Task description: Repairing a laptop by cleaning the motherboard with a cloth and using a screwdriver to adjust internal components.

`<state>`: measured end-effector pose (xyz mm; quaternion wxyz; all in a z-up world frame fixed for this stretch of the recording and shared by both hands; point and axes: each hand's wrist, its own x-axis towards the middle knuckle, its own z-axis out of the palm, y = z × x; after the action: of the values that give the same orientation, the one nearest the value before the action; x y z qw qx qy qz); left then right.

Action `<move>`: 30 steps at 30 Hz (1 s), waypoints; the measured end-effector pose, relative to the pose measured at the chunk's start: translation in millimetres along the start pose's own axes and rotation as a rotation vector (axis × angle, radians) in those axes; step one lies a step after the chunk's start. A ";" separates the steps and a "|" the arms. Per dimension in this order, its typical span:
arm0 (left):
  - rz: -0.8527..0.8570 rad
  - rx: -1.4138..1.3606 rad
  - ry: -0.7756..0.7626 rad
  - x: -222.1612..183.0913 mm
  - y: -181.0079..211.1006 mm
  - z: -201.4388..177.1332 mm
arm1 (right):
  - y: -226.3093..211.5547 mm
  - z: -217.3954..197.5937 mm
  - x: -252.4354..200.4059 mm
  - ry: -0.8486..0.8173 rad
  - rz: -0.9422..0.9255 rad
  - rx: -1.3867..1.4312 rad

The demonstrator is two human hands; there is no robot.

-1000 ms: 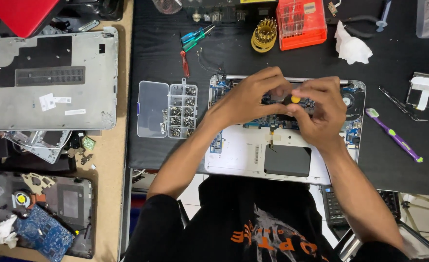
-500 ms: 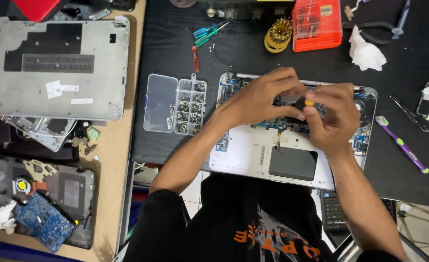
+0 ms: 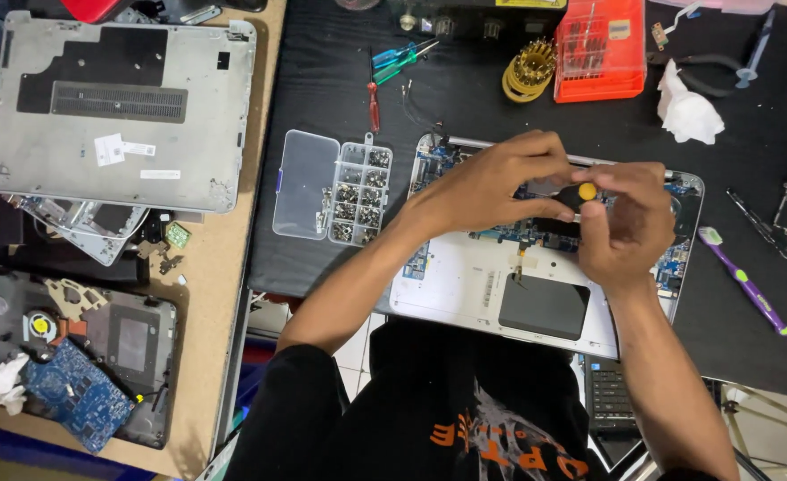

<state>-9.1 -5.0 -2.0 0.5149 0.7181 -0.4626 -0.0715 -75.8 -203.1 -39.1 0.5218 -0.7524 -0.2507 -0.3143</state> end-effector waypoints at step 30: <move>0.018 0.020 0.072 2.0 -10.9 9.6 | -0.4 -0.8 9.9 0.011 -0.065 0.060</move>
<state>-7.1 -12.5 -14.4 0.5245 0.7212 -0.4510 -0.0364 -69.5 -203.2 -31.3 0.5350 -0.7260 -0.2815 -0.3278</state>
